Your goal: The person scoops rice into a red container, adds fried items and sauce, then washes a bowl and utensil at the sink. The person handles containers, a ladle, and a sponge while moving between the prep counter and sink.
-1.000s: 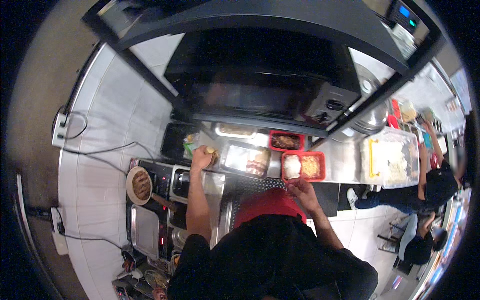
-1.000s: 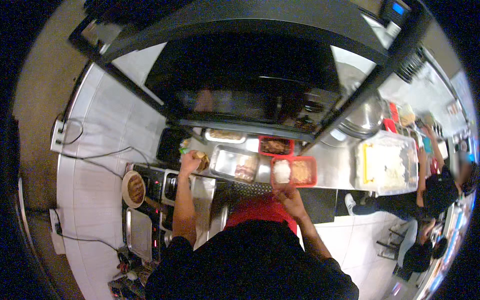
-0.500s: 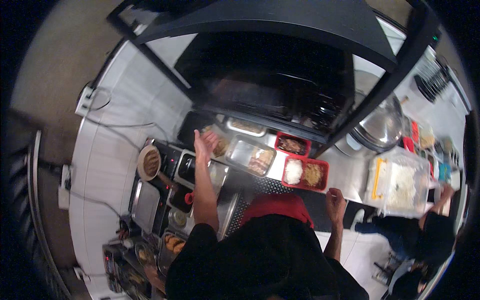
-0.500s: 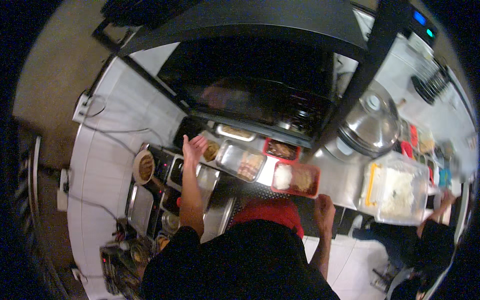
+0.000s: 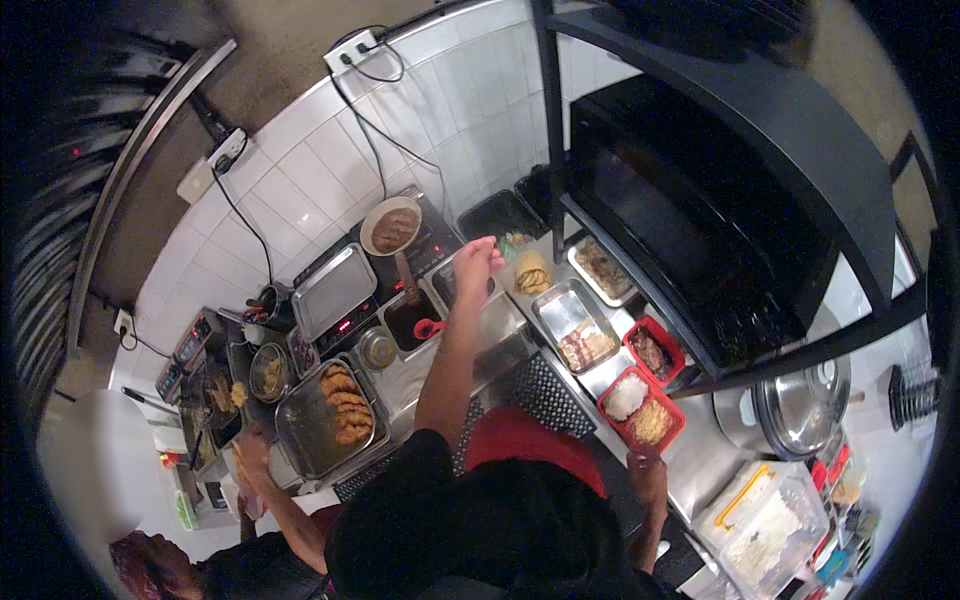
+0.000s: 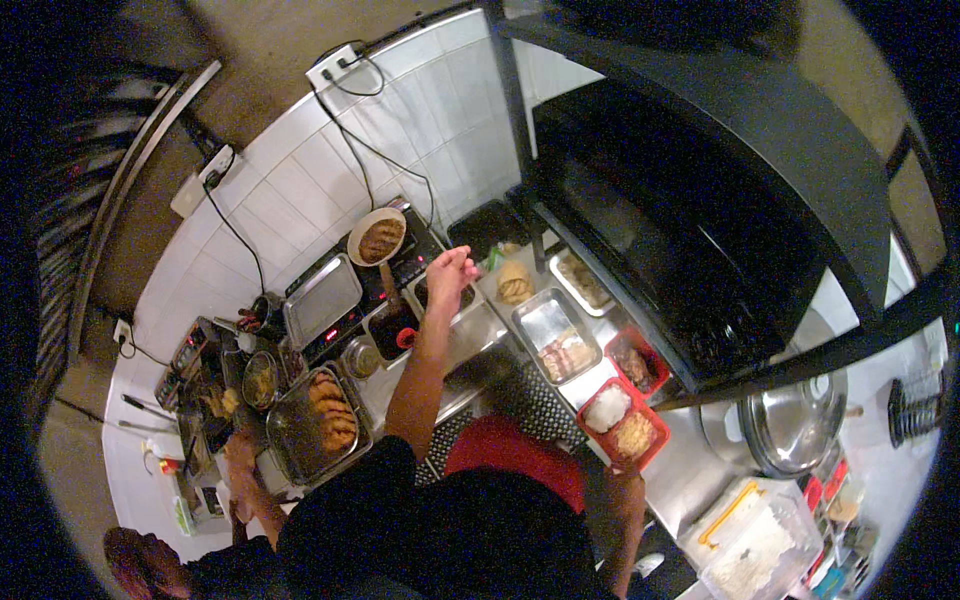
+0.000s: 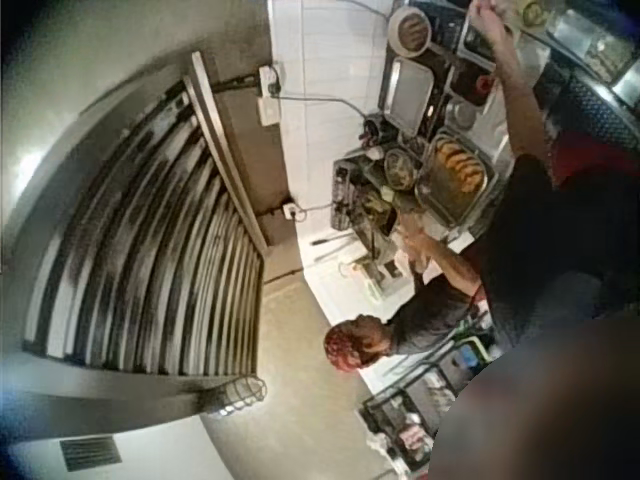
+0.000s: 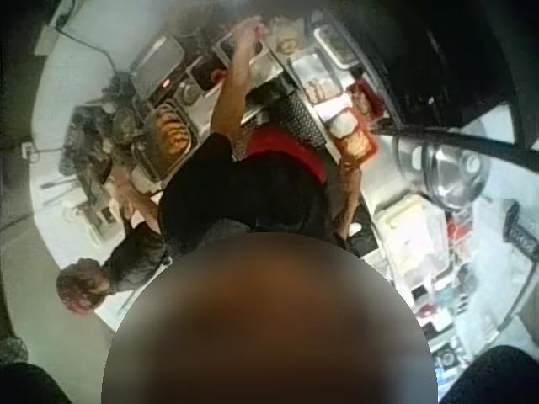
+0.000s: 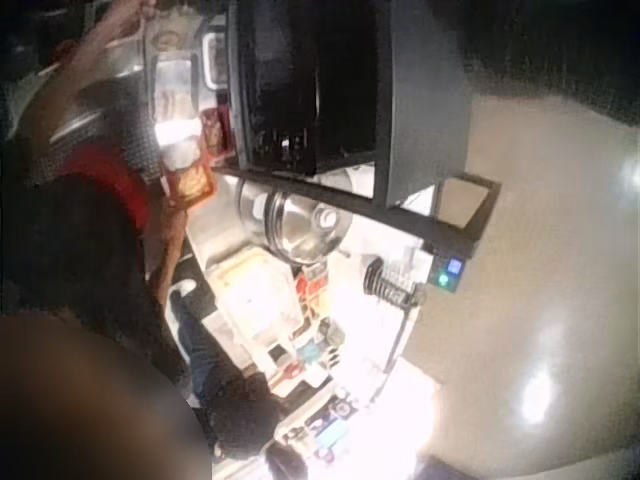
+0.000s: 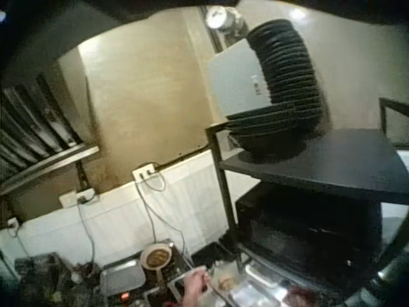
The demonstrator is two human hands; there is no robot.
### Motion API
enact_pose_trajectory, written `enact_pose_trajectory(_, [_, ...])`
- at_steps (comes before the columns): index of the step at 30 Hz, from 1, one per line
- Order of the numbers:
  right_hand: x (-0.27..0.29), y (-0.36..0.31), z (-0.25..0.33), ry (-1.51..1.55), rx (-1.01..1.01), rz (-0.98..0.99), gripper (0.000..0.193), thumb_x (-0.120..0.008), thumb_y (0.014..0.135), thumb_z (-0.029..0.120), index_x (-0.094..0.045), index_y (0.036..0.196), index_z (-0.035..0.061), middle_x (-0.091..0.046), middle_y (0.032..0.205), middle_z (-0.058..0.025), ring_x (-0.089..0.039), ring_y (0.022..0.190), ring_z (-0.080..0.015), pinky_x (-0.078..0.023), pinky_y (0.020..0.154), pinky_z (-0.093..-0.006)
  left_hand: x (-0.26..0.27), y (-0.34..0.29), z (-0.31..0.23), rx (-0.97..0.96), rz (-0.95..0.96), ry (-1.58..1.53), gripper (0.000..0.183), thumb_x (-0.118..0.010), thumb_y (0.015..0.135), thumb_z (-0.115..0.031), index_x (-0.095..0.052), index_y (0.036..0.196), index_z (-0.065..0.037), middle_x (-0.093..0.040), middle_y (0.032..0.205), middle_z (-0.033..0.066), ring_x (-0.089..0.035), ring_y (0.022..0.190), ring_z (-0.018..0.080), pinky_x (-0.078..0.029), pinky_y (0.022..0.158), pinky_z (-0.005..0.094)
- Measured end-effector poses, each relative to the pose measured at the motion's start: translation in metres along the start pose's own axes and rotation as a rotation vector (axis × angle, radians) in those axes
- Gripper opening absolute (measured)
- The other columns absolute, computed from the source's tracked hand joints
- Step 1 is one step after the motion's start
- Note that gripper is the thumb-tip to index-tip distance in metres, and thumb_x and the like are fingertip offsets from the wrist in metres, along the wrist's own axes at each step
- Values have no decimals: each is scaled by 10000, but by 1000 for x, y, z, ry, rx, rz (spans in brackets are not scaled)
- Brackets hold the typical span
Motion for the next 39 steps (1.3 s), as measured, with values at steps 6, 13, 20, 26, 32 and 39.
enact_pose_trajectory(6, [-23, 20, 42, -152, 158, -39, 183, -663, 976, 175, -667, 1010, -4, -722, 847, -143, -718, 765, -255, -570, 693, -370, 83, 15, -33, -551, -465, 1337, 468, -746, 885, -418, -707, 1130, -21, -717, 1044, 169, -696, 943, 346, -552, 828, 476])
enact_pose_trajectory(13, [-97, 55, 121, -15, 146, 127, 253, -682, 975, 200, -678, 1139, 7, -722, 873, -109, -710, 806, -205, -572, 715, -342, 189, 46, -2, 110, -360, 1445, 603, -747, 846, -411, -592, 1250, 9, -644, 1218, 258, -679, 1071, 436, -573, 885, 533])
enact_pose_trajectory(20, [-179, 133, 310, -8, 442, 334, 236, -649, 989, 170, -677, 1148, -1, -722, 1015, -171, -703, 859, -268, -563, 782, -378, 223, 66, 16, 90, -359, 974, 375, -766, 797, -259, -652, 978, 48, -714, 942, 274, -730, 910, 414, -591, 827, 516])
enact_pose_trajectory(26, [-284, 148, 523, -3, 937, 621, 202, -653, 974, 140, -685, 1148, 42, -716, 1010, -130, -683, 853, -228, -546, 780, -358, 237, 83, 45, 296, -152, 75, 266, -753, 802, -188, -675, 886, 51, -665, 673, 150, -625, 462, 223, -510, 402, 380])
enact_pose_trajectory(32, [-488, 90, 661, 3, 1358, 978, 192, -695, 947, 142, -689, 1105, 32, -706, 1049, -161, -711, 941, -271, -568, 825, -379, 237, 26, 44, -709, 80, 260, 294, -730, 842, -244, -710, 985, 11, -717, 814, 140, -695, 673, 237, -535, 522, 419])
enact_pose_trajectory(39, [-694, -28, 697, -125, 2086, 676, 362, -702, 886, 170, -616, 1195, 1, -640, 1203, -202, -675, 1028, -372, -583, 855, -446, 238, -26, 13, -91, 96, 417, 410, -712, 872, -310, -695, 1063, 52, -740, 914, 206, -724, 768, 325, -565, 653, 469])
Point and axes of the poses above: each hand's wrist, its own y-axis towards the middle knuckle, its own x-axis out of the back of the hand, z = x × y, the point moved 4 cm from there along y, towards the middle knuckle
